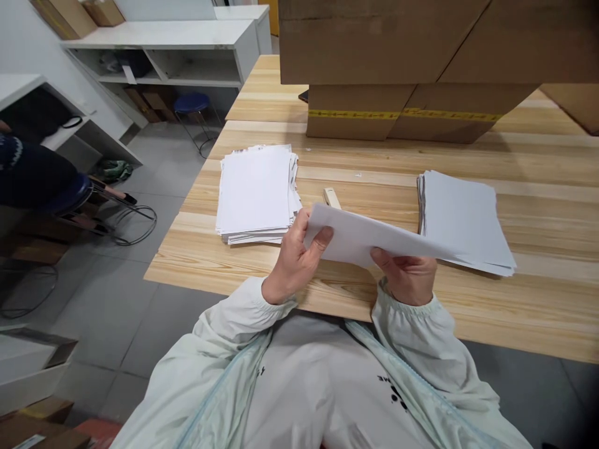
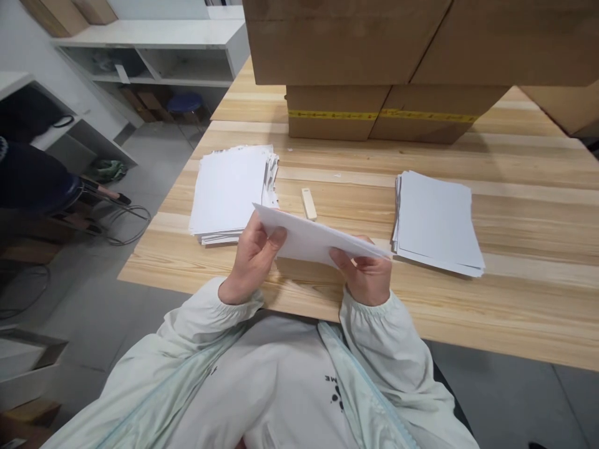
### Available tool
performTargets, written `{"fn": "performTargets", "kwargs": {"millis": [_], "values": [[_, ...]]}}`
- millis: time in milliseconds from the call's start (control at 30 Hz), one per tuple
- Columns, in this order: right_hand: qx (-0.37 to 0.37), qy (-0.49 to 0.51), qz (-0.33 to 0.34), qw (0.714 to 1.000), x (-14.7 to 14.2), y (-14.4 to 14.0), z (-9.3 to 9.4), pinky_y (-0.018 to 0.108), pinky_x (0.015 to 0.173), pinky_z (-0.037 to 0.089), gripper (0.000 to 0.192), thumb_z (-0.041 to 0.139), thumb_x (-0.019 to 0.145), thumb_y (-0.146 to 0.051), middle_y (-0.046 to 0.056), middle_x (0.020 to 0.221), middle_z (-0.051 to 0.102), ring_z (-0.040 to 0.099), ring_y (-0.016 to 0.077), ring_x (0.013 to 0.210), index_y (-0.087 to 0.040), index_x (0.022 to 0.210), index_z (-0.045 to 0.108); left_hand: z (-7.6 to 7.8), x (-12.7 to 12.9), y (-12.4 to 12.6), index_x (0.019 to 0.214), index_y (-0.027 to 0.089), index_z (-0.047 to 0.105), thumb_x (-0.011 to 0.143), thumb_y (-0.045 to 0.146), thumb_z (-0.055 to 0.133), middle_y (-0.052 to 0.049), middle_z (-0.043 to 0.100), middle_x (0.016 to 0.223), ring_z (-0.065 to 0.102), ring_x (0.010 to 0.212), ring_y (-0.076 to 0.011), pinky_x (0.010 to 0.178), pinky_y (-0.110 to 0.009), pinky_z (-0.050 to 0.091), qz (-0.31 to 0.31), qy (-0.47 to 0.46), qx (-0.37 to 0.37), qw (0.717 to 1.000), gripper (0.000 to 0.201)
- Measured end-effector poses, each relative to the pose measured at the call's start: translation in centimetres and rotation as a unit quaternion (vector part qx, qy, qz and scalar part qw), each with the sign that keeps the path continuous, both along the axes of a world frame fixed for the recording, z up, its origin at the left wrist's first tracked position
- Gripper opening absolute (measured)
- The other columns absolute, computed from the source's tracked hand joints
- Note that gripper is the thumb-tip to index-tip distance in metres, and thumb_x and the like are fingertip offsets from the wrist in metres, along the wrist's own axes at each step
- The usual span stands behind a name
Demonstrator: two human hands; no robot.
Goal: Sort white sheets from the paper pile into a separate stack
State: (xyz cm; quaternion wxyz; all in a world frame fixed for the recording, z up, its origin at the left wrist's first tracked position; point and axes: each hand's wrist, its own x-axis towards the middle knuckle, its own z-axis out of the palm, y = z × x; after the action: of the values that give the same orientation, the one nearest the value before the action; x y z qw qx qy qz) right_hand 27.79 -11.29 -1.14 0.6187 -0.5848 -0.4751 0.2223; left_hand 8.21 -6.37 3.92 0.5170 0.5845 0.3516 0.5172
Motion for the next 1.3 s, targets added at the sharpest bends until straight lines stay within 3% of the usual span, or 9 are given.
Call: {"fn": "performTargets", "kwargs": {"millis": [167,400,533,667,833,900,1033,1167,1300], "values": [[-0.002,-0.002,0.054,0.999,0.0,0.5,-0.2,0.037,0.069,0.06,0.029,0.078,0.079,-0.05,0.007,0.084,0.076,0.071,0.0221,0.077,-0.021,0.083,0.073,-0.5,0.1,-0.4,0.103,0.021,0.066,0.092,0.052,0.066,-0.007,0.068,0.103,0.06,0.101,-0.0224,0.092,-0.031,0.046,-0.011,0.012,-0.019,1.0,0.033],[0.012,-0.026,-0.016,0.999,0.0,-0.2,0.0,0.032,0.067,0.052,0.045,0.066,0.086,-0.064,0.006,0.08,0.07,0.062,0.0185,0.074,-0.02,0.087,0.071,-0.5,0.6,-0.4,0.106,0.022,0.068,0.088,0.057,0.069,-0.006,0.071,0.103,0.063,0.101,-0.0224,0.094,-0.032,0.048,0.017,-0.046,-0.055,0.997,0.04],[-0.12,-0.078,0.005,0.99,1.5,-2.7,0.5,0.025,0.049,0.035,0.047,0.058,0.093,-0.061,-0.001,0.059,0.049,0.041,0.012,0.056,-0.02,0.069,0.062,-0.6,0.8,-1.1,0.129,0.025,0.057,0.084,0.052,0.075,-0.007,0.072,0.11,0.067,0.098,-0.0216,0.09,-0.032,0.051,-0.01,-0.078,-0.129,0.988,0.054],[-0.25,-0.044,0.089,0.963,3.6,-5.3,-0.1,0.025,0.047,0.033,0.055,0.058,0.088,-0.068,-0.002,0.057,0.047,0.04,0.012,0.054,-0.02,0.063,0.057,-2.5,0.8,-3.2,0.158,0.031,0.028,0.085,0.041,0.075,-0.004,0.072,0.102,0.066,0.08,-0.0173,0.076,-0.029,0.052,-0.045,-0.056,-0.205,0.976,0.088],[-0.339,-0.006,0.086,0.937,5.7,-6.9,-1.0,0.025,0.047,0.033,0.059,0.06,0.082,-0.075,-0.001,0.056,0.049,0.041,0.0121,0.054,-0.019,0.062,0.056,-4.3,1.0,-4.3,0.125,0.018,0.066,0.082,0.029,0.073,0.004,0.054,0.071,0.052,0.06,-0.0094,0.06,-0.023,0.047,-0.133,0.003,-0.309,0.942,0.045],[-0.344,0.0,0.078,0.936,6.1,-6.8,-1.0,0.025,0.046,0.032,0.061,0.061,0.08,-0.077,-0.001,0.056,0.05,0.041,0.0117,0.054,-0.019,0.062,0.056,-4.3,1.2,-3.9,0.111,0.015,0.071,0.08,0.024,0.073,0.005,0.05,0.068,0.053,0.059,-0.0086,0.058,-0.022,0.048,-0.156,0.011,-0.362,0.919,0.032],[-0.334,-0.028,0.079,0.939,6.5,-5.6,-1.0,0.025,0.045,0.032,0.064,0.061,0.076,-0.081,-0.001,0.054,0.05,0.04,0.0114,0.052,-0.019,0.06,0.055,-4.3,1.7,-2.8,0.109,0.012,0.072,0.077,0.016,0.073,0.0,0.061,0.074,0.061,0.065,-0.01,0.064,-0.026,0.056,-0.164,0.001,-0.413,0.896,0.033],[-0.327,-0.071,0.102,0.937,6.8,-4.0,-1.5,0.026,0.044,0.033,0.065,0.055,0.079,-0.082,-0.001,0.052,0.052,0.043,0.0125,0.05,-0.02,0.059,0.055,-4.7,2.1,-1.8,0.111,0.011,0.074,0.076,0.01,0.07,-0.001,0.066,0.076,0.062,0.066,-0.0096,0.064,-0.024,0.057,-0.148,-0.005,-0.414,0.898,0.035],[-0.296,-0.229,0.109,0.921,8.2,-3.3,-0.9,0.028,0.046,0.034,0.061,0.046,0.087,-0.076,0.001,0.052,0.055,0.046,0.0147,0.048,-0.022,0.061,0.058,-4.9,2.5,-0.9,0.11,0.01,0.075,0.076,0.006,0.067,0.001,0.063,0.067,0.061,0.062,-0.0084,0.062,-0.023,0.055,-0.135,-0.005,-0.403,0.905,0.035]]}}
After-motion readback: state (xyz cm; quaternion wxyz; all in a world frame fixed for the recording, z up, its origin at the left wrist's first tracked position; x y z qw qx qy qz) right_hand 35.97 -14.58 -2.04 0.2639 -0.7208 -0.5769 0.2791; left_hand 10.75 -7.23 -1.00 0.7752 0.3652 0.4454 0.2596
